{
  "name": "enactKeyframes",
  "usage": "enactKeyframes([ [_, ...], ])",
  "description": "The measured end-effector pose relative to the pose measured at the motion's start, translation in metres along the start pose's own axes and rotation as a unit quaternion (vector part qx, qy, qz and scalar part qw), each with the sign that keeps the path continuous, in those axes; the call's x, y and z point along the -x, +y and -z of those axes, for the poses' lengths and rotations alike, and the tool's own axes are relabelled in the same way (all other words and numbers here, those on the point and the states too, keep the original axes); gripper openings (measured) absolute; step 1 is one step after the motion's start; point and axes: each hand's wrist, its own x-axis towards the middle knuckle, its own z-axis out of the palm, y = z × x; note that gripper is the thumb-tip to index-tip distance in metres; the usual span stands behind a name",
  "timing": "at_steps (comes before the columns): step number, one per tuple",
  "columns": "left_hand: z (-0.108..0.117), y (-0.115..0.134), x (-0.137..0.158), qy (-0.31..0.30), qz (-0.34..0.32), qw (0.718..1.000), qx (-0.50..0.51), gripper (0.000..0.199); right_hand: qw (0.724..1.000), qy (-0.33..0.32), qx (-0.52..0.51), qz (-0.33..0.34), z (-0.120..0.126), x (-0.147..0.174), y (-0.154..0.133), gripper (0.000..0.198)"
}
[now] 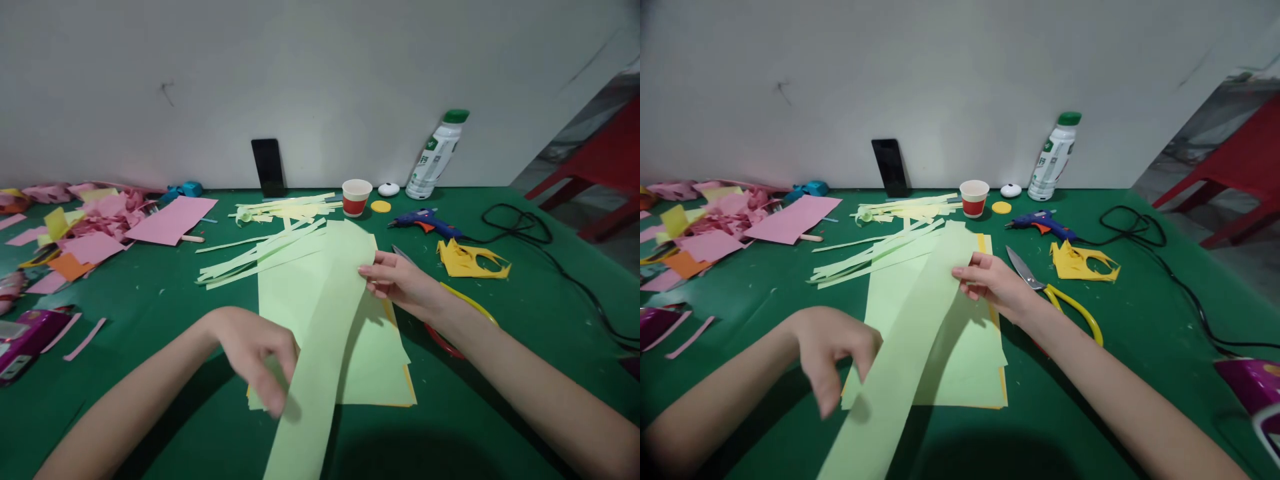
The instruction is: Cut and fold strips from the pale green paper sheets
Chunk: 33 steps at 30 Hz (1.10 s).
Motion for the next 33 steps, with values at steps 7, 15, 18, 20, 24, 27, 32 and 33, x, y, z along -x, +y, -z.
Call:
enactKeyframes([
  [7, -0.001, -0.01, -0.022, 0.229, 0.003, 0.97, 0.078, 0.039, 0.992, -0.03, 0.118, 0.013, -0.029, 0.012, 0.009, 0.027],
  [15, -0.018, -0.011, -0.036, 0.261, -0.019, 0.939, 0.223, 0.034, 0.97, -0.059, 0.237, -0.015, -0.032, 0.013, 0.009, 0.028],
  [18, -0.02, -0.007, -0.035, 0.283, -0.025, 0.926, 0.248, 0.032, 0.951, 0.047, 0.295, 0.08, -0.023, 0.01, 0.002, 0.028],
  [20, -0.02, -0.004, -0.034, 0.259, -0.015, 0.924, 0.279, 0.033, 0.935, 0.122, 0.304, 0.136, -0.018, 0.011, -0.004, 0.03],
  [24, -0.021, -0.002, -0.033, 0.155, 0.015, 0.937, 0.313, 0.032, 0.941, 0.096, 0.287, 0.154, -0.015, 0.019, -0.015, 0.024],
  [27, -0.02, -0.003, -0.036, 0.091, -0.015, 0.941, 0.326, 0.037, 0.937, 0.077, 0.286, 0.184, -0.017, 0.026, -0.021, 0.015],
  [32, -0.015, 0.005, -0.045, 0.109, -0.08, 0.948, 0.286, 0.045, 0.912, 0.061, 0.321, 0.246, -0.019, 0.034, -0.026, 0.01],
  [33, -0.015, 0.008, -0.046, 0.126, -0.083, 0.951, 0.269, 0.039, 0.907, 0.061, 0.327, 0.258, -0.02, 0.035, -0.026, 0.009],
])
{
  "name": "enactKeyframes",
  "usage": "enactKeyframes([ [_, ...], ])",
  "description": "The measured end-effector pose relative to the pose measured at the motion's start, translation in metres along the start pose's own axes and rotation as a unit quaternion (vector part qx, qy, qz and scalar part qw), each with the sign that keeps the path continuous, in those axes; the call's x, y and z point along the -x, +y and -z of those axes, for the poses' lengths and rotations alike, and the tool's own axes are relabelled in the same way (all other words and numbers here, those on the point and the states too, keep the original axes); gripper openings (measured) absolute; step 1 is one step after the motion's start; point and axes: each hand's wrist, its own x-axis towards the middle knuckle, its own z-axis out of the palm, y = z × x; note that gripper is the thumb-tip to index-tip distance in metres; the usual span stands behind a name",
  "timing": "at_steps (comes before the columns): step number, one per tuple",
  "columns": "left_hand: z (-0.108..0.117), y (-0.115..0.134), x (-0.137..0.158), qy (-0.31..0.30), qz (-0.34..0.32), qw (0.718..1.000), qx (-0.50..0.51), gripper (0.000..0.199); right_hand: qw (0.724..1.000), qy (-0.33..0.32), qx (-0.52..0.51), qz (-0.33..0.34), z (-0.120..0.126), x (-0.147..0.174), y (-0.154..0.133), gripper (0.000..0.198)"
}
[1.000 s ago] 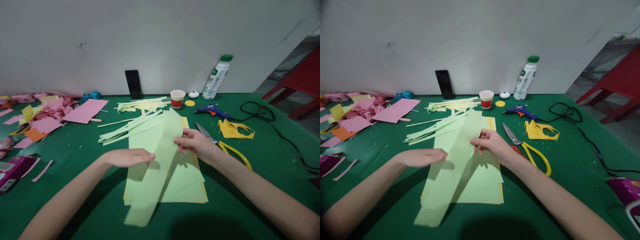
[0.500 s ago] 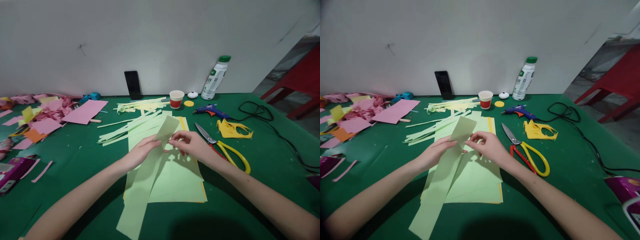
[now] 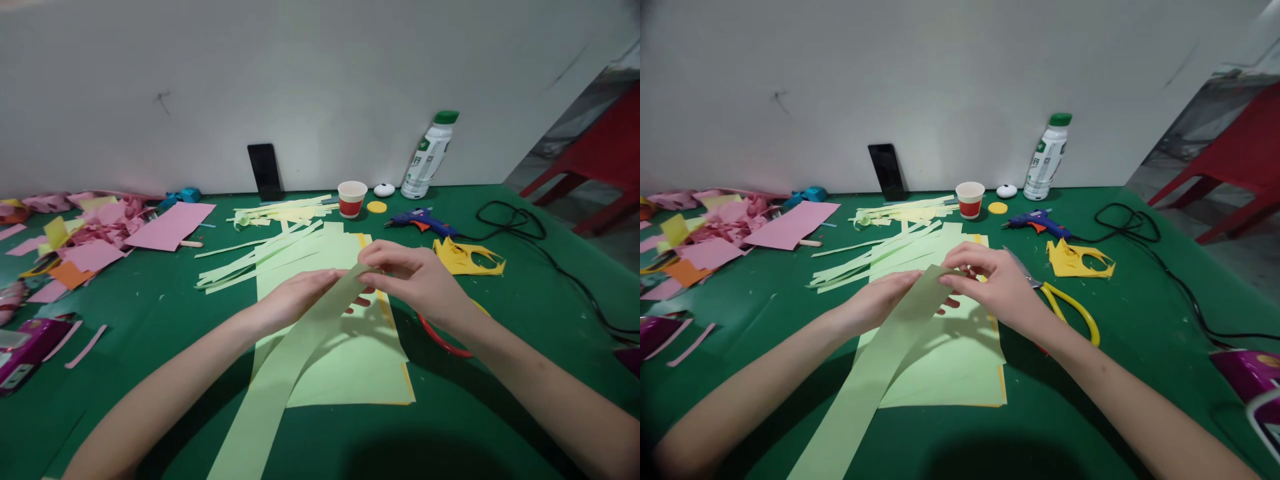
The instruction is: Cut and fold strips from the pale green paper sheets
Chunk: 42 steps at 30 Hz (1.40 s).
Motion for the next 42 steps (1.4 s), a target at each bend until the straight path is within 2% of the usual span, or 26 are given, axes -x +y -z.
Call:
enactKeyframes([
  [3, -0.008, 0.008, -0.001, 0.031, -0.029, 0.998, -0.041, 0.029, 1.0, -0.002, 0.008, 0.023, 0.001, 0.003, -0.004, 0.007],
  [7, -0.019, 0.012, 0.0, 0.001, -0.034, 0.998, -0.045, 0.035, 0.999, 0.003, -0.004, 0.044, 0.002, 0.008, -0.011, 0.009],
  [12, -0.029, 0.011, 0.004, -0.024, -0.049, 0.997, -0.053, 0.028, 0.999, 0.025, 0.031, 0.033, 0.002, 0.016, -0.02, 0.01],
  [17, -0.035, 0.015, 0.01, 0.028, -0.092, 0.995, -0.02, 0.016, 0.994, 0.064, 0.057, 0.071, 0.003, 0.02, -0.028, 0.011],
  [20, -0.039, 0.017, 0.012, 0.087, -0.11, 0.988, -0.063, 0.013, 0.99, 0.077, 0.076, 0.086, 0.002, 0.022, -0.031, 0.011],
  [24, -0.04, 0.016, 0.013, 0.152, -0.139, 0.964, -0.165, 0.018, 0.987, 0.067, 0.099, 0.109, -0.002, 0.026, -0.031, 0.006],
  [28, -0.04, 0.012, 0.015, 0.157, -0.157, 0.937, -0.27, 0.022, 0.985, 0.056, 0.12, 0.106, -0.005, 0.028, -0.03, 0.006],
  [32, -0.041, 0.013, 0.017, 0.192, -0.184, 0.874, -0.407, 0.024, 0.989, 0.033, 0.117, 0.083, -0.006, 0.026, -0.03, 0.008],
  [34, -0.042, 0.017, 0.018, 0.188, -0.194, 0.854, -0.445, 0.02, 0.991, 0.023, 0.113, 0.073, -0.006, 0.024, -0.031, 0.011],
  [36, -0.042, 0.023, 0.02, 0.171, -0.194, 0.862, -0.436, 0.014, 0.992, 0.017, 0.104, 0.064, -0.005, 0.022, -0.031, 0.013],
  [38, -0.042, 0.028, 0.021, 0.164, -0.181, 0.883, -0.401, 0.011, 0.994, 0.012, 0.092, 0.052, -0.005, 0.021, -0.03, 0.014],
  [42, -0.041, 0.033, 0.023, 0.167, -0.139, 0.911, -0.35, 0.014, 0.996, 0.003, 0.075, 0.041, -0.006, 0.02, -0.029, 0.015],
])
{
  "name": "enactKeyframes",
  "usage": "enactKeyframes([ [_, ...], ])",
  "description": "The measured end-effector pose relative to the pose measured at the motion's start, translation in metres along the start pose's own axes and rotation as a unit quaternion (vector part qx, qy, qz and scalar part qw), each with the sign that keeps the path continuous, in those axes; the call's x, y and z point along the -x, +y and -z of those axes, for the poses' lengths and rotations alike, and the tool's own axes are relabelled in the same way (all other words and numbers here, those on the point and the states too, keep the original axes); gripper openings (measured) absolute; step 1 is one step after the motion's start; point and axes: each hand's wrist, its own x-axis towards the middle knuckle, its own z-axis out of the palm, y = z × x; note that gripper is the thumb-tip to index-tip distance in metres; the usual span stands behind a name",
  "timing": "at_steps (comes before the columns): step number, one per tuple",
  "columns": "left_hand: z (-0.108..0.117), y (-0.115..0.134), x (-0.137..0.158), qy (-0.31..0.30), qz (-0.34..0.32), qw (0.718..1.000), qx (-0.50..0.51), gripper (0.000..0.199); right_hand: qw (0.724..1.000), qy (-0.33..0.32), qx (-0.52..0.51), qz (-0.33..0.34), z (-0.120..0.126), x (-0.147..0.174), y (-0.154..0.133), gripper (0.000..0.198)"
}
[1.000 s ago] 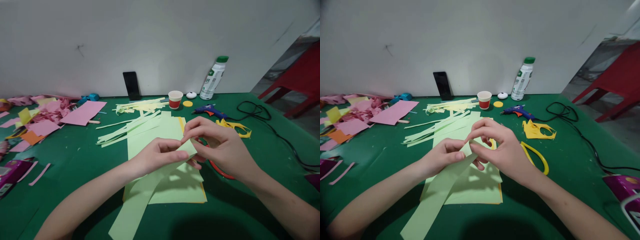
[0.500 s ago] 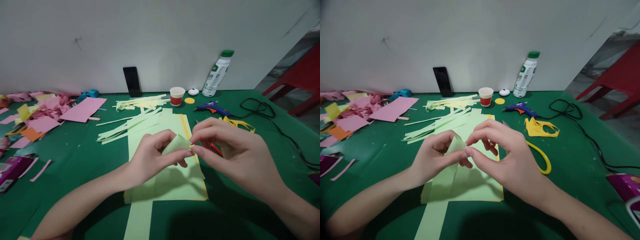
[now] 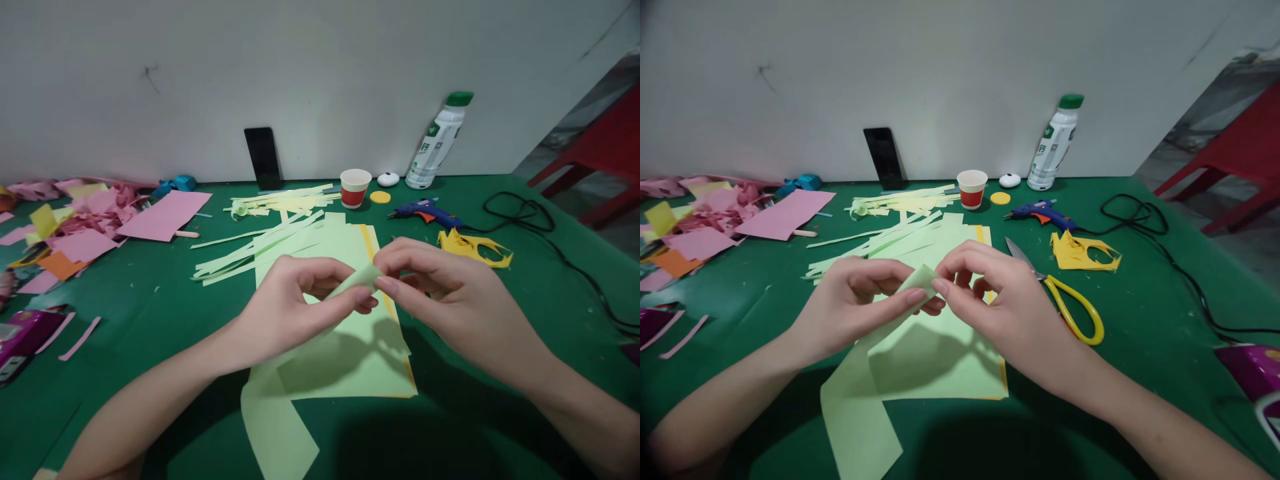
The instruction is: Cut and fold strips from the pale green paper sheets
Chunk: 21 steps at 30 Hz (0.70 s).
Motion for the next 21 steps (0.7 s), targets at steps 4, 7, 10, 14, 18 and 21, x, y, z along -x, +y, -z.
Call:
enactKeyframes([
  [4, 0.0, -0.002, 0.002, 0.026, -0.013, 1.0, -0.003, 0.013, 0.999, 0.019, -0.025, 0.01, -0.003, 0.002, 0.001, 0.007],
  [7, -0.001, -0.003, 0.003, 0.043, -0.024, 0.999, -0.012, 0.013, 0.999, 0.029, -0.042, 0.0, -0.005, 0.003, 0.001, 0.006],
  [10, -0.001, -0.002, 0.004, 0.044, -0.028, 0.999, -0.001, 0.013, 0.998, 0.038, -0.048, -0.002, -0.006, 0.004, 0.001, 0.006],
  [14, -0.002, -0.001, 0.004, 0.044, -0.038, 0.998, 0.023, 0.012, 0.998, 0.048, -0.049, 0.003, -0.007, 0.004, -0.003, 0.007],
  [18, -0.004, 0.0, 0.004, 0.043, -0.054, 0.997, 0.022, 0.011, 0.997, 0.06, -0.052, 0.01, -0.008, 0.006, -0.007, 0.007],
  [21, -0.006, 0.001, 0.006, 0.041, -0.068, 0.997, 0.019, 0.01, 0.996, 0.062, -0.058, 0.001, -0.008, 0.009, -0.009, 0.008],
])
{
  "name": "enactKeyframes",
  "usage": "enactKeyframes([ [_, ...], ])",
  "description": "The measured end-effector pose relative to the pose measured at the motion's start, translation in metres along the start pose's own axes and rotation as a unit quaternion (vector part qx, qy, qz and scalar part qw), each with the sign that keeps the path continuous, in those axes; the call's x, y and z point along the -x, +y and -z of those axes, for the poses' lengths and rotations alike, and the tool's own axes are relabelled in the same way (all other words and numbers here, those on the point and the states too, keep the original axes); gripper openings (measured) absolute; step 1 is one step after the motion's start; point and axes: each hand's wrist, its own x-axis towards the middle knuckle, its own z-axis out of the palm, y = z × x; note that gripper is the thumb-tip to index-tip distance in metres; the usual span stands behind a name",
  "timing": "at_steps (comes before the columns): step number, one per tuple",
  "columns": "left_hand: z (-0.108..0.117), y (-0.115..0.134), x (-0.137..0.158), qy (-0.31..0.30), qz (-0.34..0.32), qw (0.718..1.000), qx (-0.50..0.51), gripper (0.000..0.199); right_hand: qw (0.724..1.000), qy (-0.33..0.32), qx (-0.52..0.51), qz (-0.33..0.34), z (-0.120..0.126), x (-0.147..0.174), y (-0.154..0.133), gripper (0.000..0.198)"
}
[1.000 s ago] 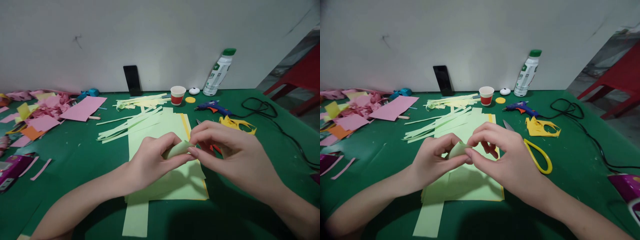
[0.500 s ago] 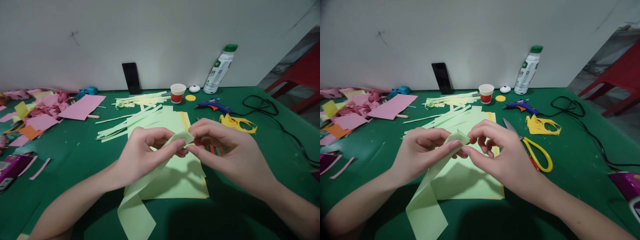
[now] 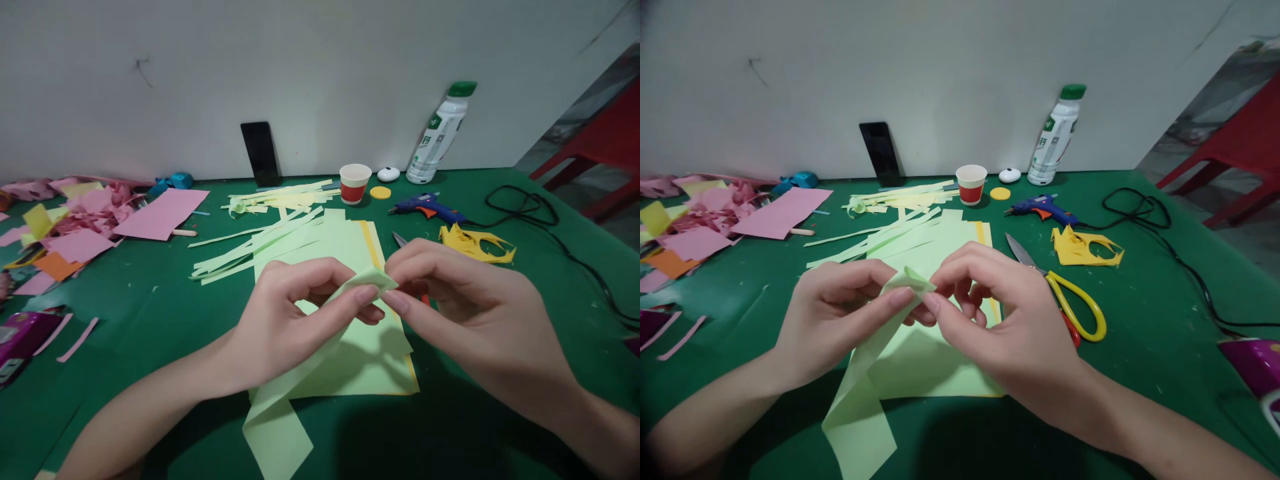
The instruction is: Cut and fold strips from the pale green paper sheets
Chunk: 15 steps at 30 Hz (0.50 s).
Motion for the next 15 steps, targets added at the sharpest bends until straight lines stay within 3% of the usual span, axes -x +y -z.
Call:
enactKeyframes([
  [7, 0.0, 0.0007, 0.0032, -0.003, -0.02, 0.999, -0.039, 0.01, 0.999, -0.011, -0.032, -0.037, -0.0008, 0.0001, -0.0044, 0.011],
  [15, -0.0004, 0.0, 0.0026, 0.002, -0.024, 0.998, -0.059, 0.013, 0.998, -0.014, -0.053, -0.035, -0.0023, 0.0004, -0.0057, 0.014],
])
